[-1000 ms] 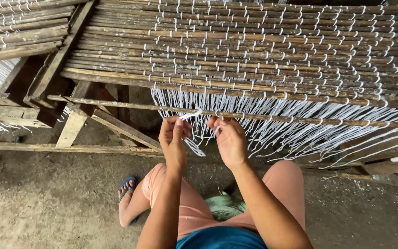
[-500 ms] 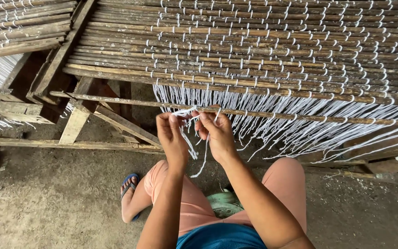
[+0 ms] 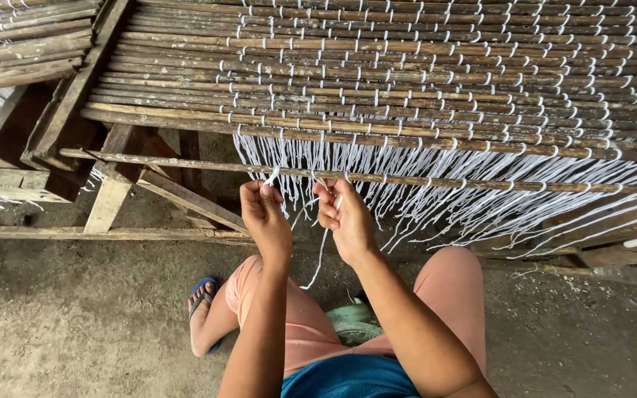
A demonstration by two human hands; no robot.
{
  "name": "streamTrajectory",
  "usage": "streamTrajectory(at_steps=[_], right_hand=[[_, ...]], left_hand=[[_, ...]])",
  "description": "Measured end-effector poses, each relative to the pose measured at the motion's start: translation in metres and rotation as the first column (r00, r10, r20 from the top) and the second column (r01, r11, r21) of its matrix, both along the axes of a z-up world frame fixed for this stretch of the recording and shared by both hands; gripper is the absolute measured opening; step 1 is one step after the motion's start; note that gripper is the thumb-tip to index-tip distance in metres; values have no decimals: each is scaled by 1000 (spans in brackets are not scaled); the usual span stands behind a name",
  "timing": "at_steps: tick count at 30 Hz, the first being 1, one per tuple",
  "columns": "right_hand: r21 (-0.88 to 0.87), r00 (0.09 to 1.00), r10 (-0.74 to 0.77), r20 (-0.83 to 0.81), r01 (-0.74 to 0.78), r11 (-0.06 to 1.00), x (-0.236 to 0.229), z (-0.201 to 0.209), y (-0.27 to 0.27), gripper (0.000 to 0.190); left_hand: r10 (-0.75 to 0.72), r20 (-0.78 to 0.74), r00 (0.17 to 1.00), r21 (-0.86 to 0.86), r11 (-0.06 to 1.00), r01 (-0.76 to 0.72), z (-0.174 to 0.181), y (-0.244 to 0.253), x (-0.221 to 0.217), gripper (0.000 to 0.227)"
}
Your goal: Looping and weaving white threads onto wooden sticks as part of a manual manufacturing process.
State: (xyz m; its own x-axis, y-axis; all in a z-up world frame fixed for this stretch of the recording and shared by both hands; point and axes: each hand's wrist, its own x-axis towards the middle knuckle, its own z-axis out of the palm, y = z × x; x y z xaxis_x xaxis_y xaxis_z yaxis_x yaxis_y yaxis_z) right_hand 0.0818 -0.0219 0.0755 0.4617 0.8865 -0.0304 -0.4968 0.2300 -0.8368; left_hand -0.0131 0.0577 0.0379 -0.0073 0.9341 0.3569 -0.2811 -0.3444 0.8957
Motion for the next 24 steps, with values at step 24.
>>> streamTrajectory(at_steps=[24], right_hand=[[-852,418,788,453,-59,521,35,-312,-50,58]], left_hand=[[-81,60,995,-23,996,82,5,-11,-23,13]])
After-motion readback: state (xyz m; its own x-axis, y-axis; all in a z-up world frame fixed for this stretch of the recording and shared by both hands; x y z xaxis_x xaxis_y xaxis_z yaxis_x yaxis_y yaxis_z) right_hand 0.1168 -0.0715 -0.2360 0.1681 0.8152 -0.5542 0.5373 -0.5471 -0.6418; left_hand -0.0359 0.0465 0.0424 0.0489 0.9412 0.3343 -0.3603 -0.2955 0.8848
